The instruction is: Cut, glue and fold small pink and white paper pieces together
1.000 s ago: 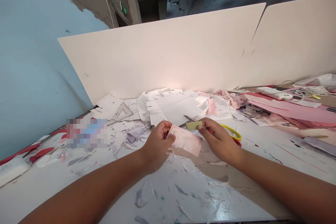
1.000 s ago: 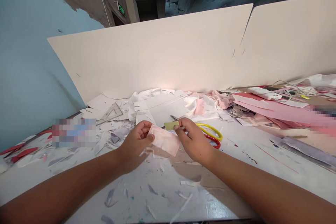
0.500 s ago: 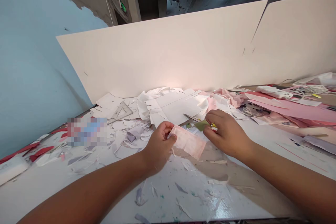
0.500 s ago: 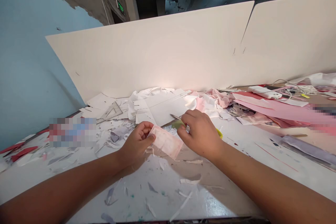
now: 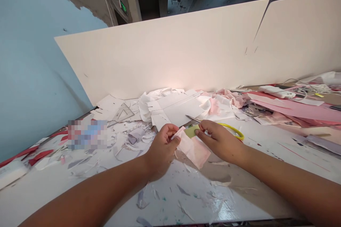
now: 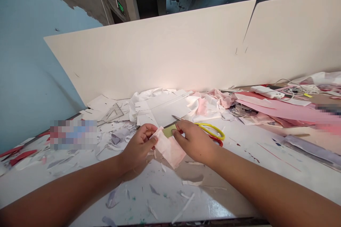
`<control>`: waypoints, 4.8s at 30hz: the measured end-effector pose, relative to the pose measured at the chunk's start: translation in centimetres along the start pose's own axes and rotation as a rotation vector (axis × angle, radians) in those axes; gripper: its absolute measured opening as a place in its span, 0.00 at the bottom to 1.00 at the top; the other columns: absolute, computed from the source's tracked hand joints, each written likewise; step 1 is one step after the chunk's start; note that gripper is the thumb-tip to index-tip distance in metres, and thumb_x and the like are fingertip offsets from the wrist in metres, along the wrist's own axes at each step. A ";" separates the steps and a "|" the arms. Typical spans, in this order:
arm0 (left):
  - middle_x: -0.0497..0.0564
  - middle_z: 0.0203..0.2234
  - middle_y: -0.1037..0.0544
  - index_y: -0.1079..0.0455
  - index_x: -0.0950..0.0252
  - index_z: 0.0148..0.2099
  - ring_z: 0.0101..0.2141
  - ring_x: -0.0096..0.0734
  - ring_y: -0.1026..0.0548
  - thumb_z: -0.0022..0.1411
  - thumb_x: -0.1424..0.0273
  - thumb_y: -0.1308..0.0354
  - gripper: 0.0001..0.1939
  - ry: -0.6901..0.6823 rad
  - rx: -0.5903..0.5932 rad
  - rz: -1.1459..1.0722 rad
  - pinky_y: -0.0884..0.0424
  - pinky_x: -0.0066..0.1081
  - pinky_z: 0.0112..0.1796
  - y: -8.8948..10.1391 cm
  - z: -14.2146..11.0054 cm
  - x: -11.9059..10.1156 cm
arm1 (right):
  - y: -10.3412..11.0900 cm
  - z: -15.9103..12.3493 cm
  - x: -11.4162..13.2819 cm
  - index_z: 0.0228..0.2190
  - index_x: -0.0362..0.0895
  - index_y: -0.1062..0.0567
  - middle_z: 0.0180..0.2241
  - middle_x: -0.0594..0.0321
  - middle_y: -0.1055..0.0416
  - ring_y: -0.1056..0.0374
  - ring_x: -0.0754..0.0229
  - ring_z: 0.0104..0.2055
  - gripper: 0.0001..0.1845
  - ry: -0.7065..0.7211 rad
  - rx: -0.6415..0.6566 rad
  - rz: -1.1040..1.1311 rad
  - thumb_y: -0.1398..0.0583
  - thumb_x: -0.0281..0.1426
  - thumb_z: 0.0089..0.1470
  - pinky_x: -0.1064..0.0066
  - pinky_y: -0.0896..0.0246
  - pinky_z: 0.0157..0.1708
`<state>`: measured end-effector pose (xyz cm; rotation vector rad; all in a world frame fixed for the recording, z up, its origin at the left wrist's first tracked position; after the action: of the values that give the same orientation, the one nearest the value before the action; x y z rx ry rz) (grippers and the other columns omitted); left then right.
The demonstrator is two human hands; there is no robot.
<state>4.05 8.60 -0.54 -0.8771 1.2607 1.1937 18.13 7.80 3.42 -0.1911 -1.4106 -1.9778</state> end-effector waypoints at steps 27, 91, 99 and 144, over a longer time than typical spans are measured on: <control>0.50 0.36 0.29 0.43 0.59 0.49 0.29 0.27 0.28 0.49 0.74 0.43 0.24 0.172 0.208 -0.280 0.34 0.29 0.30 -1.6 -0.4 1.6 | -1.3 -0.2 -1.3 0.31 0.47 0.33 0.23 0.66 0.36 0.41 0.62 0.23 0.09 -0.093 0.033 0.203 0.50 0.37 0.53 0.71 0.48 0.22; 0.53 0.34 0.25 0.33 0.65 0.41 0.37 0.31 0.27 0.53 0.65 0.40 0.14 0.190 0.308 -0.280 0.33 0.30 0.38 -2.9 -0.7 2.0 | -0.4 -0.8 0.3 0.32 0.47 0.29 0.33 0.62 0.34 0.36 0.61 0.35 0.05 0.104 -0.226 0.359 0.45 0.31 0.53 0.68 0.41 0.33; 0.51 0.34 0.25 0.32 0.65 0.39 0.36 0.30 0.27 0.52 0.65 0.40 0.13 0.178 0.300 -0.296 0.33 0.30 0.38 -2.8 -0.7 2.2 | -0.7 -0.6 0.1 0.29 0.47 0.31 0.32 0.63 0.35 0.37 0.62 0.34 0.02 0.092 -0.243 0.395 0.41 0.29 0.49 0.69 0.41 0.32; 0.49 0.31 0.32 0.33 0.66 0.37 0.31 0.25 0.31 0.56 0.62 0.45 0.12 0.251 0.198 -0.447 0.27 0.31 0.33 -2.8 -0.5 3.1 | -2.1 -0.5 1.2 0.25 0.45 0.30 0.29 0.65 0.40 0.40 0.64 0.30 0.05 0.130 -0.142 0.449 0.44 0.26 0.50 0.70 0.41 0.29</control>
<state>6.35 8.07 -4.00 -1.1122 1.2682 0.6091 16.13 7.20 2.20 -0.3987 -1.0363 -1.6812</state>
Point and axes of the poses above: each hand's wrist, its own z-axis towards the middle knuckle, its own y-axis out of the back of the hand, x = y × z, the point moved 9 cm from there along z, towards the middle knuckle
